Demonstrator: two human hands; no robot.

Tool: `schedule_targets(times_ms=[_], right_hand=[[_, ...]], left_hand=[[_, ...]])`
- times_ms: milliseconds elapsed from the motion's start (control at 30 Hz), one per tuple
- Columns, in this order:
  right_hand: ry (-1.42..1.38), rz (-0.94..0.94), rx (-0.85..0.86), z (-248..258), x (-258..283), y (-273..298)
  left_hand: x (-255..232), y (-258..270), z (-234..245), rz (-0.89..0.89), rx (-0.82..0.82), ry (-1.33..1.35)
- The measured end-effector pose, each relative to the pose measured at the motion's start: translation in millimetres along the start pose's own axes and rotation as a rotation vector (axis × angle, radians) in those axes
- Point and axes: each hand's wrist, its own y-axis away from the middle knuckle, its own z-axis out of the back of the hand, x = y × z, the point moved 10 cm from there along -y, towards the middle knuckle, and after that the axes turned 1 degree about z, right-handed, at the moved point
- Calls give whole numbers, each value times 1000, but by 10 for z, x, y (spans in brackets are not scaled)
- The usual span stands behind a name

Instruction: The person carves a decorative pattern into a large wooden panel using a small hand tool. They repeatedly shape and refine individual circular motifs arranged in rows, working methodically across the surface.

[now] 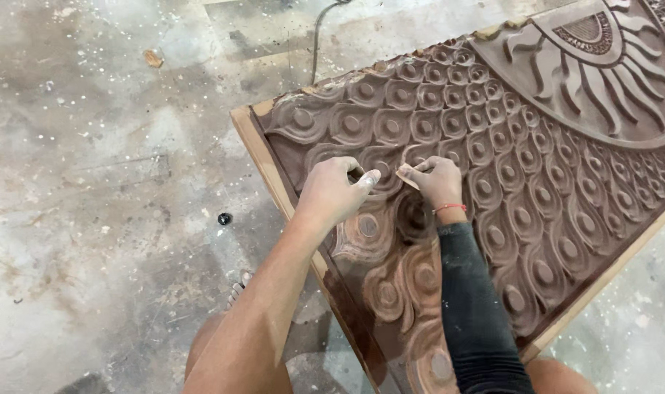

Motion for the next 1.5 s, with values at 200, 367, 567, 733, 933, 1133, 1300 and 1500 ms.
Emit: schedule_targets(times_ms=[200, 367, 567, 733, 933, 1133, 1300, 1500], right_hand=[[213, -37, 2, -15, 210, 497], [-58, 24, 3, 168, 337, 577], [69, 170, -118, 290, 456, 616], [-43, 170, -61, -17, 385, 796], [-156, 225, -93, 397, 290, 693], [33, 232, -30, 837, 193, 1113], [-296, 178, 27, 1032, 153, 1636], [-195, 212, 97, 972, 299, 1621]], left_hand=[[29, 63, 34, 80, 70, 4], [-4, 104, 81, 28, 57, 23], [-9, 74, 159, -3, 20, 21], [26, 55, 136, -66, -31, 10], [44, 48, 75, -54, -6, 18], [-33, 32, 233, -113, -90, 0], [45, 37, 298, -74, -152, 12], [10, 27, 323, -111, -218, -26]])
